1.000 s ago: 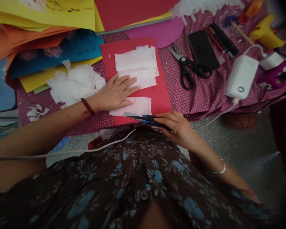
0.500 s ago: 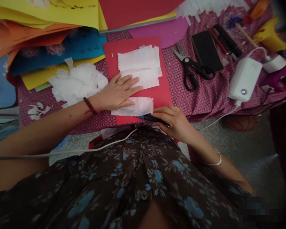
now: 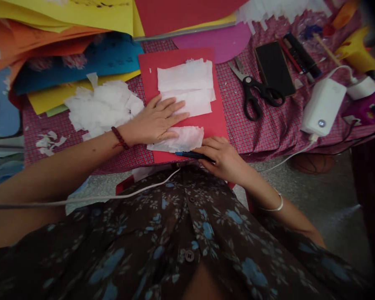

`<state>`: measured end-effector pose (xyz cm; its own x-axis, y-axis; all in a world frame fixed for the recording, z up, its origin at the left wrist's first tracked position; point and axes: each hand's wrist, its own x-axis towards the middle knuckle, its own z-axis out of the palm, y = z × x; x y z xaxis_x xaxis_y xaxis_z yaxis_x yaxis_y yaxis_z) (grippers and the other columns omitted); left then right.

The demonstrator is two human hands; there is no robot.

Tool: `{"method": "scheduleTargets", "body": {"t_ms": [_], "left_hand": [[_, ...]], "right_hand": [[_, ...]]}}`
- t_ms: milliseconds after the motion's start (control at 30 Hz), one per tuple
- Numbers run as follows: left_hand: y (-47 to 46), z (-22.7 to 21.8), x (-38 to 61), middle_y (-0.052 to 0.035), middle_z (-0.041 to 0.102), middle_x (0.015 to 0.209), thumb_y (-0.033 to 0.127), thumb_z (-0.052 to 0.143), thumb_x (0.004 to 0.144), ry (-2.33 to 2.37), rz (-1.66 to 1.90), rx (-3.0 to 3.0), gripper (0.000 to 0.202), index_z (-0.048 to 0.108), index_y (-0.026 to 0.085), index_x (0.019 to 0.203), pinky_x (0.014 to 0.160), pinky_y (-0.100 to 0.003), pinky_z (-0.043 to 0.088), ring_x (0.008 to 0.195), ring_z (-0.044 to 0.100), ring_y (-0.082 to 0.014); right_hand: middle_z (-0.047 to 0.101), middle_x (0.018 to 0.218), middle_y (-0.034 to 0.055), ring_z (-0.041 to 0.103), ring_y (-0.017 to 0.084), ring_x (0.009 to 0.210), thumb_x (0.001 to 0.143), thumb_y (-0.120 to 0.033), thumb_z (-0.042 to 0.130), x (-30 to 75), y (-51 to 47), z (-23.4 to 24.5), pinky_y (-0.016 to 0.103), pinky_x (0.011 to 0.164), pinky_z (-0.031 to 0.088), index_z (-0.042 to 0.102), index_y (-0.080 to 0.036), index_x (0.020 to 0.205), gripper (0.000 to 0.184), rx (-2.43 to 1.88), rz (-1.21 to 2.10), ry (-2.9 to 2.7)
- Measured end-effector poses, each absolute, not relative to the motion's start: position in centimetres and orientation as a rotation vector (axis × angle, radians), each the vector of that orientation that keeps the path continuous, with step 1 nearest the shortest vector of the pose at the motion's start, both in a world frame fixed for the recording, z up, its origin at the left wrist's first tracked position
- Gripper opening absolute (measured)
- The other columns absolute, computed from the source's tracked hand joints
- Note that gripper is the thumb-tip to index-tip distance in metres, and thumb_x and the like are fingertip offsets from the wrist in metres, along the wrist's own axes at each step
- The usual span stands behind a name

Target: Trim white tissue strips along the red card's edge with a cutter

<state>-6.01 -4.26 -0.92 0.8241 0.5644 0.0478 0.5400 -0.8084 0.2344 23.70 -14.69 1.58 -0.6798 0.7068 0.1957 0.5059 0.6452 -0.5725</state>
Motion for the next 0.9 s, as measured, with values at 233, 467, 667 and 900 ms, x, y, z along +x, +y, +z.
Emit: {"method": "scheduleTargets", "body": {"t_ms": [233, 467, 667, 900], "left_hand": [[-4.3, -0.9, -6.0, -0.0079, 0.038, 0.178, 0.076, 0.011, 0.109, 0.864, 0.165, 2.813, 0.081, 0.041, 0.027, 0.167, 0.132, -0.063, 0.016, 0.161, 0.032, -0.0358], [-4.2, -0.9, -6.1, -0.0102, 0.033, 0.180, 0.077, 0.014, 0.109, 0.854, 0.117, 2.862, 0.082, 0.039, 0.027, 0.169, 0.133, -0.065, 0.016, 0.164, 0.029, -0.0374], [-4.3, -0.5, -6.1, -0.0119, 0.030, 0.181, 0.069, 0.027, 0.113, 0.852, 0.073, 2.853, 0.072, 0.038, 0.026, 0.170, 0.133, -0.064, 0.016, 0.166, 0.027, -0.0389], [-4.3, -1.0, -6.1, -0.0089, 0.035, 0.180, 0.076, 0.020, 0.110, 0.869, 0.155, 2.845, 0.079, 0.042, 0.028, 0.168, 0.133, -0.064, 0.017, 0.164, 0.031, -0.0378]], "right_hand": [[0.078, 0.121, 0.0130, 0.069, 0.030, 0.108, 0.104, -0.018, 0.059, 23.1, -14.4, 1.4, 0.046, 0.094, 0.054, 0.074, -0.020, 0.133, 0.034, -0.914, 0.630, -2.471], [0.079, 0.120, 0.0124, 0.071, 0.029, 0.108, 0.103, -0.017, 0.063, 23.9, -16.0, 1.6, 0.046, 0.092, 0.056, 0.072, -0.021, 0.136, 0.034, -0.935, 0.669, -2.438], [0.078, 0.127, 0.0132, 0.072, 0.029, 0.113, 0.102, -0.014, 0.065, 24.7, -17.2, 1.8, 0.047, 0.095, 0.057, 0.070, -0.020, 0.136, 0.035, -0.964, 0.669, -2.395], [0.079, 0.124, 0.0136, 0.072, 0.030, 0.111, 0.102, -0.014, 0.062, 24.8, -17.0, 1.8, 0.050, 0.095, 0.057, 0.071, -0.021, 0.134, 0.034, -1.036, 0.654, -2.367]]}}
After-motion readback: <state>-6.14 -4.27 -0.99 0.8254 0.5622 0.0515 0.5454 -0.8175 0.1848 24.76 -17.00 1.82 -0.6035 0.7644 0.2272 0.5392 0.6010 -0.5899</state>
